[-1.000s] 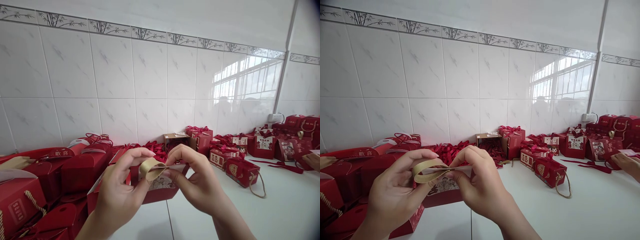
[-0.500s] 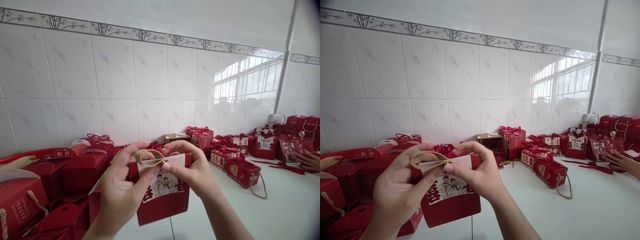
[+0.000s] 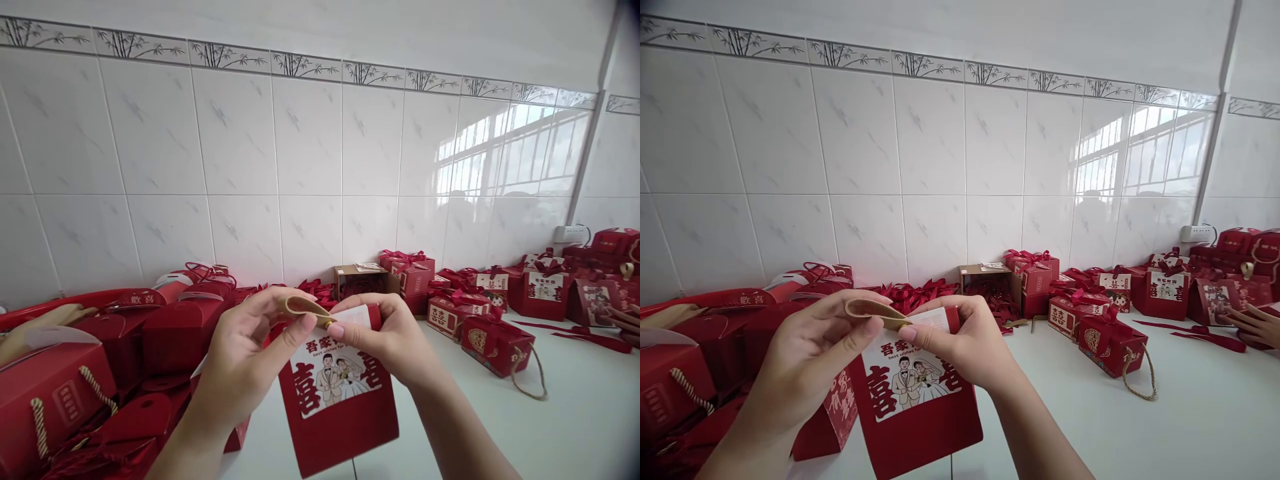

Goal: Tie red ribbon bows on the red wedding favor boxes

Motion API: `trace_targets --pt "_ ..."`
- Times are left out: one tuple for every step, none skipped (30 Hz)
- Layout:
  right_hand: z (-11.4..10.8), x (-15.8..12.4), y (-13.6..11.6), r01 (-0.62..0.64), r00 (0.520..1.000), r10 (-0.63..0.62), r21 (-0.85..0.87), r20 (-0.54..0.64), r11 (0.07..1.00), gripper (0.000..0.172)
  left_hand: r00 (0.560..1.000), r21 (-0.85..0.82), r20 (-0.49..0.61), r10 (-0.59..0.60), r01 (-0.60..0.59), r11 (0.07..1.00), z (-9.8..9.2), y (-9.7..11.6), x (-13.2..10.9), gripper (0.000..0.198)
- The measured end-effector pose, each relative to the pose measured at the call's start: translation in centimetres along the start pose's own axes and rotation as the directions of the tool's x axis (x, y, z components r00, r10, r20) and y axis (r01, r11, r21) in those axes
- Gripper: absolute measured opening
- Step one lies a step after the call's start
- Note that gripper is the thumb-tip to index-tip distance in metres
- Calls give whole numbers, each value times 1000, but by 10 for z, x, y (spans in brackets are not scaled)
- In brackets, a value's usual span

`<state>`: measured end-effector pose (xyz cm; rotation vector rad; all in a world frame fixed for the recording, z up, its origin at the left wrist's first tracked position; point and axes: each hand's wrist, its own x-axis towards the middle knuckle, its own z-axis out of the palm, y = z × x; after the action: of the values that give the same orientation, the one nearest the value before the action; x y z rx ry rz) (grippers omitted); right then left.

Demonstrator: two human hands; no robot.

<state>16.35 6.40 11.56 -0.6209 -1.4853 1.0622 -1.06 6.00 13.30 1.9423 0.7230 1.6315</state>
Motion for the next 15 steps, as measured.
trace_targets --pt "1 0 1 -6 1000 6 -3 13 1000 25 1000 -2 -12 -9 9 1000 -1 -1 1 10" --pt "3 0 1 -13 1000 13 -5 28 1000 24 1000 -5 -25 -14 14 1000 -1 -2 1 9" --pt "5 0 2 -20 999 21 -11 43 1000 24 999 -8 -40 -19 19 1000 -1 -2 2 9" --pt "7 0 3 -25 998 26 -18 57 1000 24 998 -9 -62 -24 24 1000 -1 -2 2 10" --pt "9 0 3 -27 997 29 -27 68 999 24 995 -8 -92 -31 31 999 -1 -2 2 11" --pt "10 0 4 -28 997 30 -38 75 999 25 992 -2 -124 -38 38 999 0 -2 1 12" --pt "11 0 4 -26 996 31 -53 82 998 25 987 11 -152 -44 46 999 1 -2 1 14" --pt "11 0 4 -18 996 25 -75 90 997 25 984 31 -173 -45 51 998 1 -2 1 15" --pt "11 -1 4 2 995 8 -106 98 994 25 982 54 -185 -38 49 997 0 -2 0 16" --pt "10 -1 3 34 994 -18 -148 108 988 25 982 79 -189 -27 42 996 0 -2 0 16" --pt "9 -1 2 78 991 -54 -201 121 976 25 983 104 -184 -15 35 994 -2 -3 0 16" --pt "7 -1 1 132 986 -97 -267 139 955 24 985 129 -175 -8 30 991 -3 -4 0 16" --pt "5 -1 0 186 977 -137 -336 163 923 24 988 157 -156 -2 27 987 -5 -5 0 15" --pt "3 -1 -1 230 967 -164 -402 192 886 24 993 189 -121 -2 25 982 -7 -5 0 15" --pt "0 -1 -1 254 961 -169 -454 220 854 23 997 225 -73 -8 25 974 -8 -6 1 15"
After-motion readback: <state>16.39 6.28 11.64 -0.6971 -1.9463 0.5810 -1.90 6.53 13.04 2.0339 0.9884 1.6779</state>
